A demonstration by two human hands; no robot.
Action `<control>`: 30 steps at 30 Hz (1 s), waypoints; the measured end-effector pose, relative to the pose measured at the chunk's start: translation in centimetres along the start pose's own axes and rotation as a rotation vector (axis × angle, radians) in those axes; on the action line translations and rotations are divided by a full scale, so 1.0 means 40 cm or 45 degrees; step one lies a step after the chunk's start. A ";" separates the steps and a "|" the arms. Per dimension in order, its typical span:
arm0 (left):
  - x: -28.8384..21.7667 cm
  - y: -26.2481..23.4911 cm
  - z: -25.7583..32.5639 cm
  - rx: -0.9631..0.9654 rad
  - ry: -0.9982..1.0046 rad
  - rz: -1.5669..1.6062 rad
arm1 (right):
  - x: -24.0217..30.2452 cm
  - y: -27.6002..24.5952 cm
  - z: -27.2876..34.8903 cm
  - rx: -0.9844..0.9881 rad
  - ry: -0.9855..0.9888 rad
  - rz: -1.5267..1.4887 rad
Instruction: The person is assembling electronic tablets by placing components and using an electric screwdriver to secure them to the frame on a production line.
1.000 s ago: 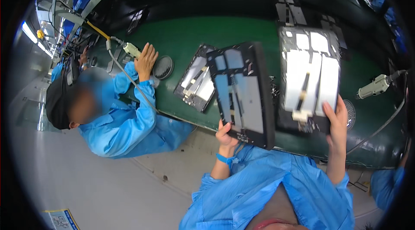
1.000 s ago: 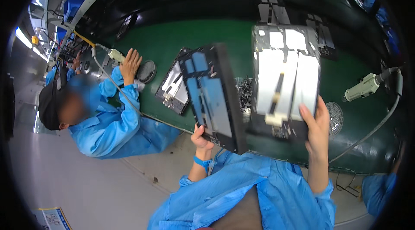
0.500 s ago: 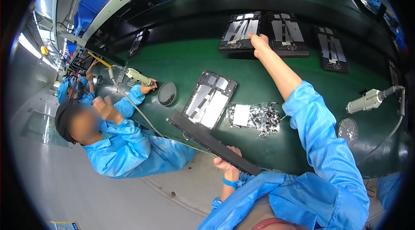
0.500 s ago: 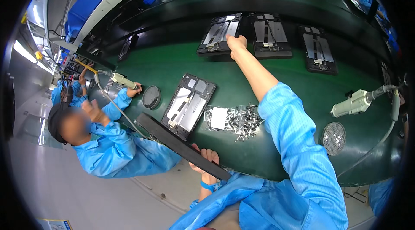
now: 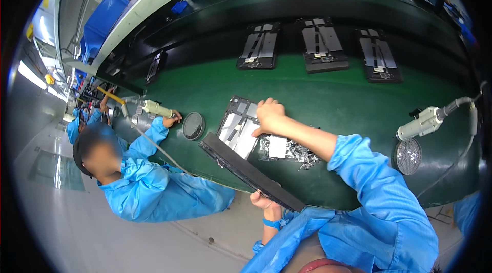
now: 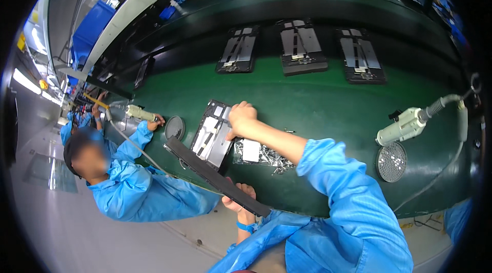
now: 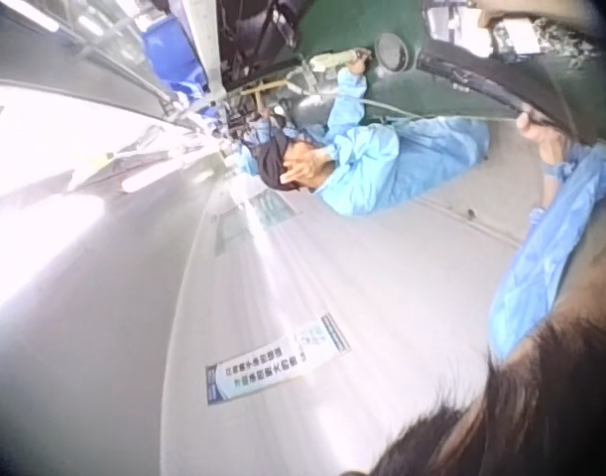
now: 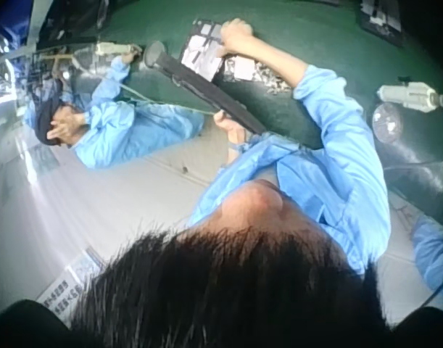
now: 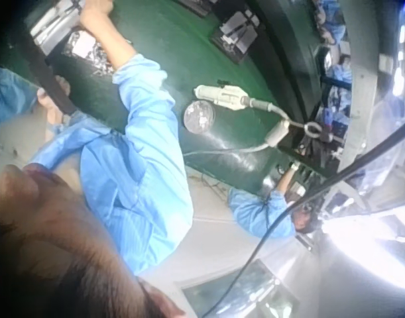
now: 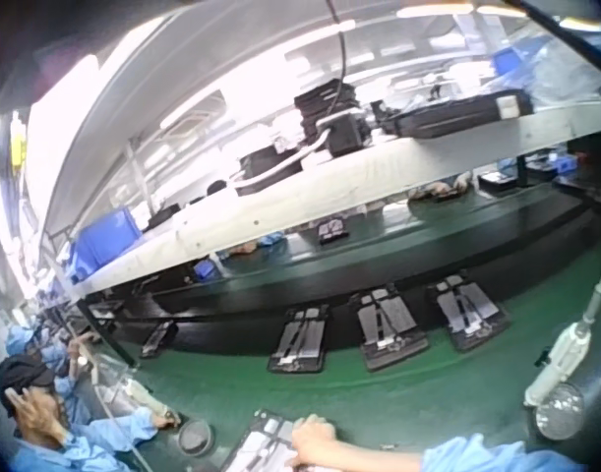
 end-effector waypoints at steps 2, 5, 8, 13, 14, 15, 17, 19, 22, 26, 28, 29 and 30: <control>0.011 0.006 -0.006 -0.040 -0.007 0.019 | -0.035 0.052 -0.056 -0.011 0.132 -0.093; 0.000 0.007 0.005 -0.111 0.028 0.044 | -0.033 0.043 -0.056 0.160 0.197 -0.310; -0.001 -0.047 0.032 -0.305 0.023 0.044 | -0.012 0.052 -0.059 0.079 0.172 -0.588; 0.034 0.094 0.021 0.114 -0.182 0.158 | -0.015 0.042 0.018 -0.180 0.350 -1.685; 0.039 0.092 0.029 0.117 -0.205 0.160 | -0.054 0.019 0.062 -0.436 0.355 -1.612; 0.023 0.087 0.039 0.149 -0.178 0.120 | -0.060 -0.042 0.127 -0.549 0.303 -1.644; -0.007 0.057 0.064 -0.017 -0.100 0.006 | -0.100 -0.170 0.277 -0.770 0.190 -1.672; -0.037 0.212 0.072 0.485 0.098 -0.235 | -0.122 -0.265 0.455 -0.929 0.083 -1.649; -0.062 0.265 0.067 0.652 0.040 -0.272 | -0.185 -0.364 0.748 -1.295 -0.044 -1.514; -0.094 0.247 0.060 0.281 0.026 -0.431 | -0.311 -0.426 1.083 -1.478 0.103 -1.493; -0.084 0.283 0.076 -0.115 0.141 -0.588 | -0.457 -0.389 1.349 -1.849 0.779 -1.211; -0.049 0.284 0.072 -0.104 0.108 -0.606 | -0.523 -0.378 1.486 -2.001 0.781 -1.260; -0.034 0.280 0.074 -0.105 0.107 -0.632 | -0.605 -0.337 1.619 -2.338 0.755 -1.350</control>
Point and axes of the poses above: each hand's wrist, its own z-axis away from the middle knuckle, its own y-axis out of the palm, x = y × z, the point moved 8 cm from there along -z, towards the middle knuckle
